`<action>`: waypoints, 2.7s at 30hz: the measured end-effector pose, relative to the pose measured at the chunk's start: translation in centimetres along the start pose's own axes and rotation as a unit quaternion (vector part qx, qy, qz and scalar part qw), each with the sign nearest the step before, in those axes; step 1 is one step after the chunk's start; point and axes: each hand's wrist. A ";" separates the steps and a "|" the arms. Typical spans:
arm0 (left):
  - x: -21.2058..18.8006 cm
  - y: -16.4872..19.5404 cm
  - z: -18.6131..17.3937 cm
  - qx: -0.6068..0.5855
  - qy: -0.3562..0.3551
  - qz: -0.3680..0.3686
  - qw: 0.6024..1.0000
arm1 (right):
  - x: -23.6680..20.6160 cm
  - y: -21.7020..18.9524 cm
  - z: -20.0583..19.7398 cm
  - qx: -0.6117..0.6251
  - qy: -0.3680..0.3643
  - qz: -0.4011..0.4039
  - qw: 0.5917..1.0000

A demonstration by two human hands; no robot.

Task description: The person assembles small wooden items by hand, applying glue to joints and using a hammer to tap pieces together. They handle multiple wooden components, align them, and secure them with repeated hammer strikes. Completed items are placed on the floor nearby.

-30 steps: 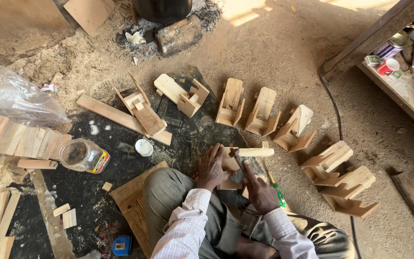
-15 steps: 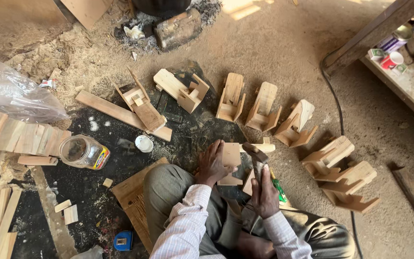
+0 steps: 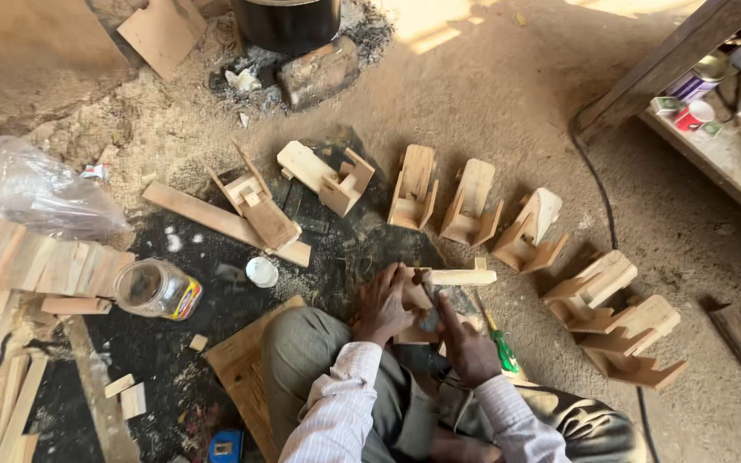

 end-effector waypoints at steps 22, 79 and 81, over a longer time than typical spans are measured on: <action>0.0 -0.1 -0.1 -0.005 -0.039 0.001 0.999 | 0.6 -1.9 -2.4 0.049 0.121 -0.009 0.991; -4.8 0.4 -8.0 -0.618 -0.118 0.066 0.775 | -6.2 -7.6 -9.2 0.461 0.036 0.038 0.886; -5.9 1.4 -8.0 -0.665 -0.138 0.081 0.729 | -5.8 -8.7 -10.1 0.540 0.050 0.014 0.840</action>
Point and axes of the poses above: each hand's wrist, its own x-axis towards the middle knuckle, its own z-axis out of the palm, y = z × x, and after that the axes turned 4 degrees about x, right-handed
